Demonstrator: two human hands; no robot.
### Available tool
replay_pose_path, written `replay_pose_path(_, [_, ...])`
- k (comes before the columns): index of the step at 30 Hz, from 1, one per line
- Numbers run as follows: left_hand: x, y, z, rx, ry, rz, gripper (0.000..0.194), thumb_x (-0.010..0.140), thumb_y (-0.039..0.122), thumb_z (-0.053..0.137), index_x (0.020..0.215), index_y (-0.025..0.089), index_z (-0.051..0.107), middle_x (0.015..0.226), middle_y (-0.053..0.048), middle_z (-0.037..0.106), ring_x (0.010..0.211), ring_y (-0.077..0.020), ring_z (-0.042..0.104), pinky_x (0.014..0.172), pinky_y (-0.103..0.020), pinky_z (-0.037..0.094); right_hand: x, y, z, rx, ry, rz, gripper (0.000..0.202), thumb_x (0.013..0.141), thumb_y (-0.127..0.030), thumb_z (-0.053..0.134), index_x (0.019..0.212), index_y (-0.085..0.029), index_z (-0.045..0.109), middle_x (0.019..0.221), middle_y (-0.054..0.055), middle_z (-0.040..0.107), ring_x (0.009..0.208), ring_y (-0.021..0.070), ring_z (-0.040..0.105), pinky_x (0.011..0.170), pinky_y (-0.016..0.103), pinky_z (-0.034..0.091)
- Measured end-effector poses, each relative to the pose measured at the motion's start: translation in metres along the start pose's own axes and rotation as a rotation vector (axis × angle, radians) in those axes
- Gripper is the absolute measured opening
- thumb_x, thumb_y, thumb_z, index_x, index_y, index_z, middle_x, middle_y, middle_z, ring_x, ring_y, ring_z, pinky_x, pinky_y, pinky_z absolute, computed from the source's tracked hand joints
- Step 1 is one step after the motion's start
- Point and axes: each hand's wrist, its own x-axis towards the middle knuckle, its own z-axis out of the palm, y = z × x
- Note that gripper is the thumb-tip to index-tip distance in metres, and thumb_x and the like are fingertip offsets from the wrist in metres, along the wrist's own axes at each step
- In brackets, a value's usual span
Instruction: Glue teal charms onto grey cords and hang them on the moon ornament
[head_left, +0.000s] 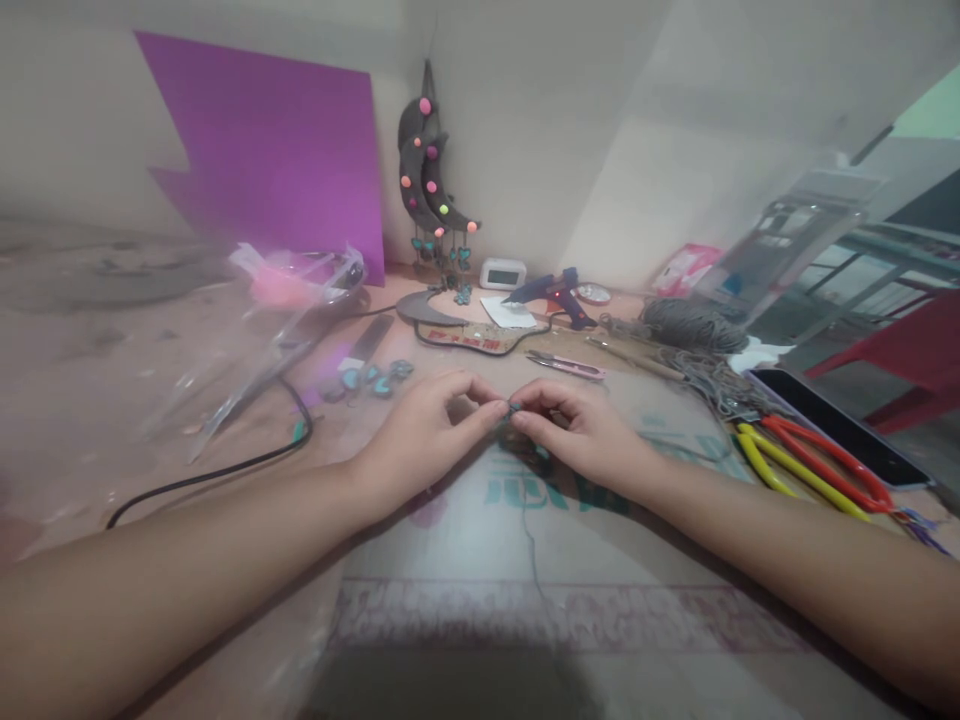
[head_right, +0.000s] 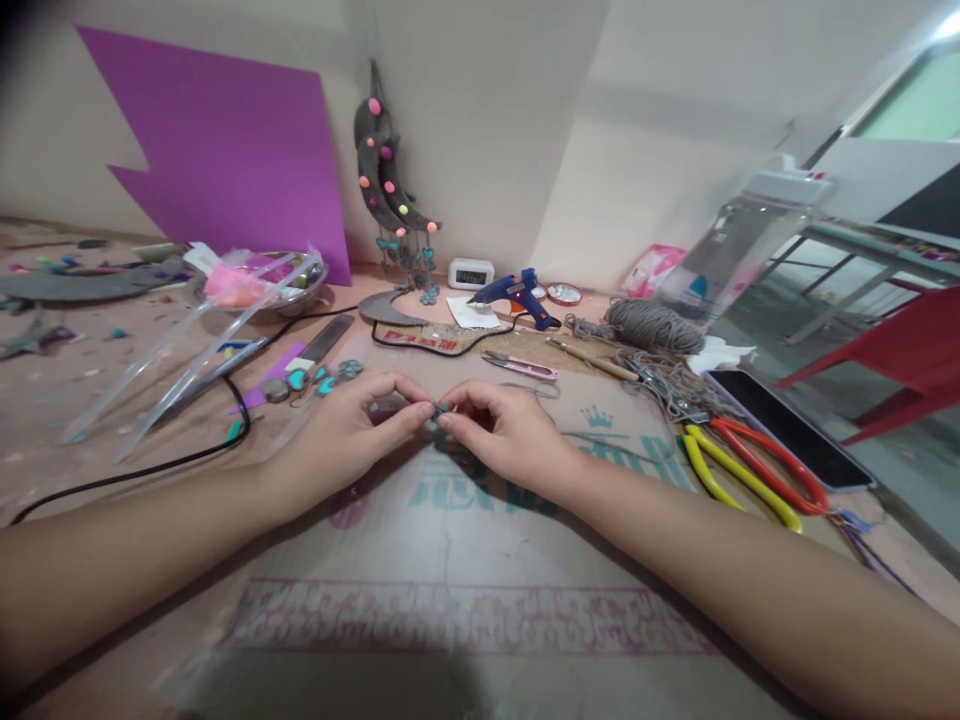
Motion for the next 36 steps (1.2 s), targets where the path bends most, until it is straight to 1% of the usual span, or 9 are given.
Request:
replay_pose_path(6, [0.0024, 0.0011, 0.0013, -0.077, 0.014, -0.017, 0.025, 0.095, 0.034, 0.049, 0.093, 0.02, 0.069, 0.092, -0.002, 0.073, 0.088, -0.0182, 0.067, 0.08, -0.028, 0.05, 0.0002, 0.0018, 0.0004, -0.018, 0.014, -0.016, 0.016, 0.086, -0.033, 0.057, 0.085, -0.018, 0.062, 0.071, 0.001, 0.065, 0.062, 0.0122, 0.056, 0.059, 0.024, 0.045])
replay_pose_path(9, [0.0022, 0.0002, 0.0017, -0.097, 0.0, -0.028, 0.022, 0.094, 0.032, 0.051, 0.1, 0.02, 0.068, 0.101, -0.002, 0.073, 0.094, -0.0179, 0.067, 0.083, -0.028, 0.051, 0.0, 0.0029, 0.0005, -0.056, -0.003, -0.04, 0.015, 0.088, -0.032, 0.056, 0.086, -0.018, 0.062, 0.072, 0.001, 0.066, 0.062, 0.012, 0.056, 0.059, 0.024, 0.045])
replay_pose_path(14, [-0.0005, -0.0027, 0.0004, -0.046, -0.016, 0.086, 0.021, 0.091, 0.029, 0.057, 0.109, 0.022, 0.067, 0.106, -0.001, 0.07, 0.102, -0.0166, 0.063, 0.088, -0.029, 0.049, -0.0001, 0.0032, -0.0008, -0.176, -0.002, -0.112, 0.015, 0.088, -0.03, 0.055, 0.083, -0.018, 0.062, 0.07, 0.0, 0.065, 0.06, 0.0114, 0.054, 0.059, 0.023, 0.043])
replay_pose_path(18, [-0.0011, -0.0023, 0.0006, 0.003, -0.003, 0.126, 0.018, 0.088, 0.021, 0.057, 0.101, 0.02, 0.07, 0.101, -0.003, 0.069, 0.1, -0.0169, 0.062, 0.09, -0.031, 0.048, -0.0002, 0.0043, -0.0013, -0.235, 0.01, -0.13, 0.016, 0.089, -0.03, 0.055, 0.082, -0.018, 0.063, 0.069, 0.0, 0.064, 0.06, 0.0115, 0.053, 0.058, 0.023, 0.041])
replay_pose_path(25, [-0.0005, 0.0012, 0.0003, 0.03, -0.001, 0.086, 0.018, 0.087, 0.023, 0.061, 0.101, 0.02, 0.071, 0.099, -0.002, 0.072, 0.096, -0.0179, 0.063, 0.09, -0.032, 0.048, -0.0002, 0.0043, -0.0012, -0.221, 0.058, -0.139, 0.016, 0.089, -0.03, 0.056, 0.082, -0.018, 0.064, 0.07, 0.001, 0.066, 0.061, 0.0115, 0.056, 0.059, 0.023, 0.043])
replay_pose_path(28, [-0.0007, -0.0012, 0.0008, -0.017, -0.006, 0.033, 0.028, 0.088, 0.029, 0.061, 0.114, 0.019, 0.067, 0.104, -0.004, 0.071, 0.098, -0.0186, 0.064, 0.092, -0.034, 0.048, -0.0003, 0.0045, -0.0015, -0.212, 0.068, -0.146, 0.016, 0.09, -0.03, 0.055, 0.084, -0.018, 0.064, 0.071, 0.001, 0.067, 0.062, 0.0118, 0.056, 0.059, 0.023, 0.043])
replay_pose_path(31, [0.0003, -0.0048, 0.0017, -0.118, 0.027, -0.047, 0.04, 0.091, 0.037, 0.057, 0.127, 0.02, 0.058, 0.111, -0.005, 0.069, 0.1, -0.0187, 0.065, 0.09, -0.033, 0.05, -0.0005, 0.0051, -0.0016, -0.2, 0.067, -0.138, 0.016, 0.09, -0.032, 0.055, 0.086, -0.019, 0.063, 0.071, 0.001, 0.066, 0.062, 0.0123, 0.057, 0.06, 0.024, 0.044])
replay_pose_path(33, [0.0018, -0.0056, 0.0016, -0.164, 0.031, -0.093, 0.037, 0.093, 0.04, 0.053, 0.122, 0.019, 0.061, 0.112, -0.006, 0.07, 0.097, -0.0184, 0.066, 0.088, -0.032, 0.051, -0.0008, 0.0054, -0.0015, -0.193, 0.062, -0.116, 0.017, 0.09, -0.033, 0.056, 0.086, -0.019, 0.063, 0.072, 0.001, 0.066, 0.063, 0.0125, 0.057, 0.06, 0.024, 0.045])
replay_pose_path(36, [0.0035, -0.0036, 0.0005, -0.163, 0.004, -0.123, 0.028, 0.093, 0.04, 0.052, 0.103, 0.019, 0.068, 0.103, -0.005, 0.073, 0.093, -0.0195, 0.067, 0.086, -0.032, 0.052, -0.0013, 0.0053, -0.0014, -0.179, 0.064, -0.098, 0.017, 0.09, -0.035, 0.056, 0.086, -0.019, 0.062, 0.071, 0.001, 0.066, 0.062, 0.0126, 0.057, 0.059, 0.024, 0.044])
